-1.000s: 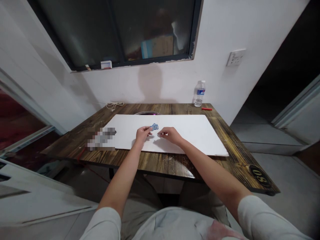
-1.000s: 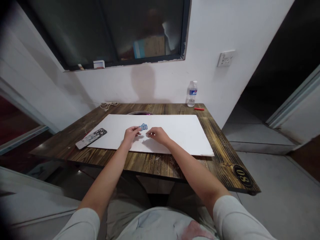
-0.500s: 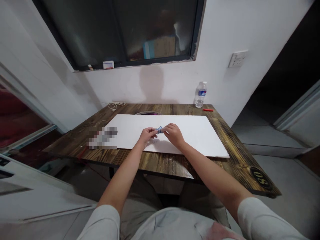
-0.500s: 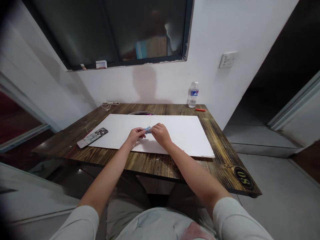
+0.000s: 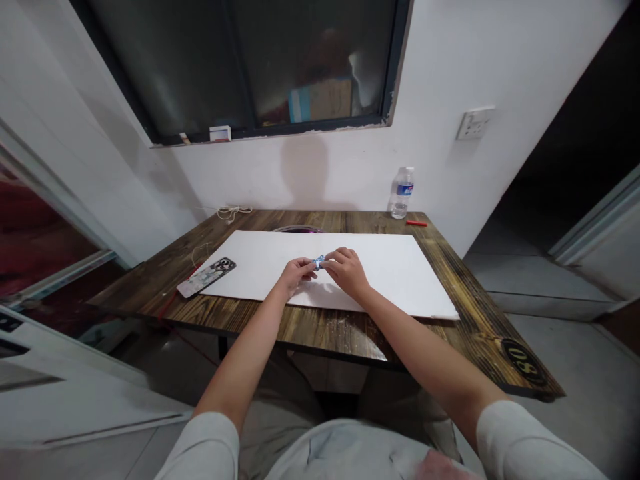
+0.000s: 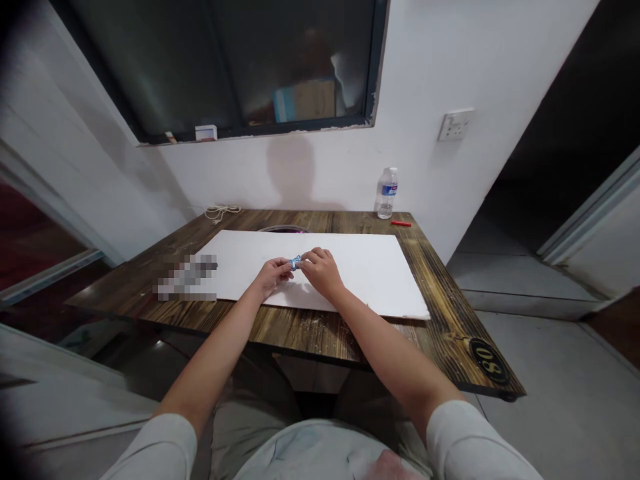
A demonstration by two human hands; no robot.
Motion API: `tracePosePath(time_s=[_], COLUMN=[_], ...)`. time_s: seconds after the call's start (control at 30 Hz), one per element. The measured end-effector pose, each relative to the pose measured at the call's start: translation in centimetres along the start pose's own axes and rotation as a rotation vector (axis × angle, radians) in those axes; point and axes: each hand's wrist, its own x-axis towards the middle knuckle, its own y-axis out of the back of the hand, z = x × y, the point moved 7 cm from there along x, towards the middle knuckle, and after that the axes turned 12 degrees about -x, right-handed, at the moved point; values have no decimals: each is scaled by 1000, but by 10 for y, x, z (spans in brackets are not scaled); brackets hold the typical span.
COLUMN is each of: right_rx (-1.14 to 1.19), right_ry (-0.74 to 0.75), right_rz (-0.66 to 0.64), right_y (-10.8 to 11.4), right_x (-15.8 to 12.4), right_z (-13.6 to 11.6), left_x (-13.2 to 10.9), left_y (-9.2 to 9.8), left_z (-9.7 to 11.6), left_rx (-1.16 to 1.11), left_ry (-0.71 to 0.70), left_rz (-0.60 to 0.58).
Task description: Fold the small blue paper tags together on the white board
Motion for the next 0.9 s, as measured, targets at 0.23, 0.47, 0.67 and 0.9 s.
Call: tracePosePath(time_s=[0.23,0.47,0.67,0.9], right_rx=[0,33,157,257], right_ry=[-8,1,123,293], right_rz=[-75,-186,-351,-553], right_y=[-4,-8,-23,-38], right_x=[0,2,-4,-15], right_z=[0,-8,-28,-45], left_x=[0,7,9,7], left_y=[0,16,35,44], left_z=[0,5,9,11], left_rx=[14,-21,-80,-78], left_ry=[-2,-110,-196,-189], left_rz=[-23,118,294,394])
